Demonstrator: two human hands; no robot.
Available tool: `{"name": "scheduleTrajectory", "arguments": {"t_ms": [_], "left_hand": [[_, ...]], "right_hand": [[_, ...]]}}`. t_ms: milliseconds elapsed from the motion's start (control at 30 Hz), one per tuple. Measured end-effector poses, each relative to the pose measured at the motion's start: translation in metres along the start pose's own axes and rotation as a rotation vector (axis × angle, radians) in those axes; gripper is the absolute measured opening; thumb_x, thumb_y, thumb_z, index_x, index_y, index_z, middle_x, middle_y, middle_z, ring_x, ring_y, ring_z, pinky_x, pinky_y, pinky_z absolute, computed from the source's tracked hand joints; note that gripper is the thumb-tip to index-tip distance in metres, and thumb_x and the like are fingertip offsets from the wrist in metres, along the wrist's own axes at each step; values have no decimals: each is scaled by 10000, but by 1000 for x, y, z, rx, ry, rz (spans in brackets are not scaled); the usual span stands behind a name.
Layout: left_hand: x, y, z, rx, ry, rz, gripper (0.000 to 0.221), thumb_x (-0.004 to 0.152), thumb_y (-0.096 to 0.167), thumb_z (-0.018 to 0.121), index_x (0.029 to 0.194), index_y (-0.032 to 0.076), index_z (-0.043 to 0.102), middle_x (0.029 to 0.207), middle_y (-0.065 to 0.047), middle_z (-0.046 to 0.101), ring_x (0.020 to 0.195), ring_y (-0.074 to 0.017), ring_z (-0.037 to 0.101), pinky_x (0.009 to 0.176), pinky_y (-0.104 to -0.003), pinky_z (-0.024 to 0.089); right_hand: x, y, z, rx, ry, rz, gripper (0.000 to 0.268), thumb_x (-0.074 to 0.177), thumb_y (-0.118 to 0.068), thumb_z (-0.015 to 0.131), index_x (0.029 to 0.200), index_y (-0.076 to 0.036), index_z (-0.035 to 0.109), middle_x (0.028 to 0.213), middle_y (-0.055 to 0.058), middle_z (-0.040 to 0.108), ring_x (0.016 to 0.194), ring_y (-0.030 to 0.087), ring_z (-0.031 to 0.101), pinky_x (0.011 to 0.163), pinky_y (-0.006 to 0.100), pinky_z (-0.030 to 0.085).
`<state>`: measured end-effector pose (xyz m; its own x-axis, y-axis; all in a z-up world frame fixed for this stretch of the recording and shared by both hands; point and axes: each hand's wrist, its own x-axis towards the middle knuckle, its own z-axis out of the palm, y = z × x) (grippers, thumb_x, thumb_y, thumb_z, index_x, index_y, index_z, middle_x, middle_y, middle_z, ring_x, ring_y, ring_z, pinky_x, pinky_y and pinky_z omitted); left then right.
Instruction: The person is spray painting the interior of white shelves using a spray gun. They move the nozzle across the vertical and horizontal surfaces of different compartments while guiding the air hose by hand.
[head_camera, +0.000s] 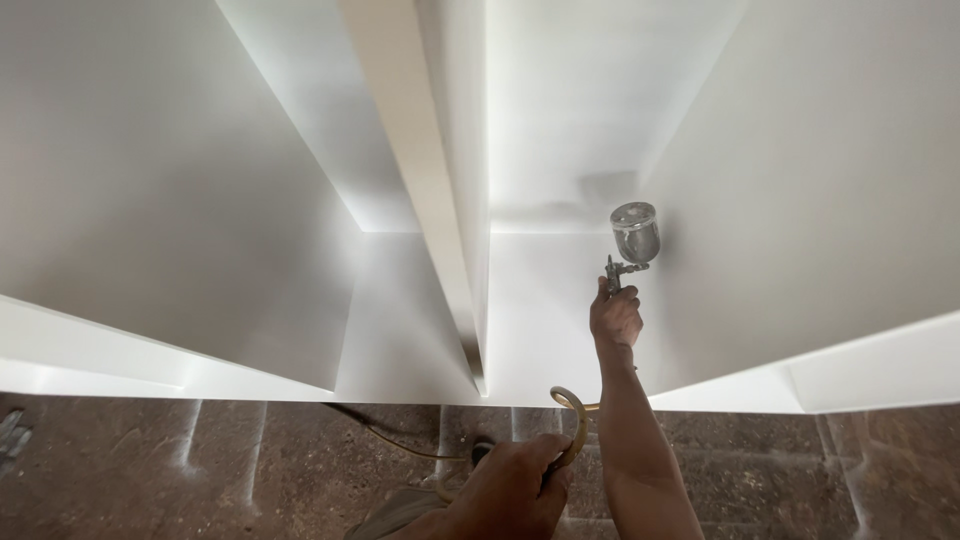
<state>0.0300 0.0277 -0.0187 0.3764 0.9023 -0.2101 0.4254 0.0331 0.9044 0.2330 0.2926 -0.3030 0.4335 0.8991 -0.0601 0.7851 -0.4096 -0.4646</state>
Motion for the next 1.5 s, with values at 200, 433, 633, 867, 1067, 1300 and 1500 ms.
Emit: {"name": "scheduleTrajectory", "arguments": {"t_ms": [200,433,633,867,1067,1300,1500], "left_hand": [[-33,-3,-8,-7,-47,70,219,939,105,621,1108,-34,642,812,-225,712,697,-318,725,637,-455,521],[-70,-34,-11,33,-144,95,337,939,151,600,1206,-49,647,861,-249,736,753,-309,772,726,-416,591],[-85,-55,-18,30,-232,191,421,914,163,634,1252,-86,602,916,-299,755,877,-335,808,815,-415,632],[-113,-42,-22,28,-352,272,282,960,120,621,1169,-70,630,827,-199,752,692,-258,781,617,-347,632],[-124,-28,-32,-24,-386,338,196,982,51,595,1082,-111,641,684,-184,693,515,-201,673,469,-310,530],[-86,-10,-29,-16,-313,243,209,970,55,593,1089,-111,637,614,-171,665,447,-187,608,420,-340,450],[-26,6,-10,-53,-166,290,191,960,58,602,1073,-94,627,718,-168,670,567,-213,661,536,-373,513]], "right_hand": [[-52,17,-14,28,59,28,658,1061,-582,467,1137,70,515,1017,301,672,908,460,713,818,552,583],[-151,52,-8,246,78,85,556,1034,-519,390,1142,-4,568,967,220,713,755,305,749,682,429,664],[-254,52,-31,329,102,126,584,1039,-547,439,1195,-42,687,960,165,764,850,290,748,743,430,607],[-316,49,-56,446,142,239,726,959,-664,456,1287,-40,630,1105,182,719,971,317,729,792,460,598],[-311,62,-52,374,147,237,780,963,-702,377,1206,-27,684,992,225,735,946,376,738,807,512,581],[-228,47,-35,348,275,12,644,1032,-592,402,1148,3,618,1025,257,685,926,456,676,791,585,532],[-107,33,-20,293,108,57,590,1046,-550,445,1131,27,526,972,269,680,885,453,693,802,562,554]]}}
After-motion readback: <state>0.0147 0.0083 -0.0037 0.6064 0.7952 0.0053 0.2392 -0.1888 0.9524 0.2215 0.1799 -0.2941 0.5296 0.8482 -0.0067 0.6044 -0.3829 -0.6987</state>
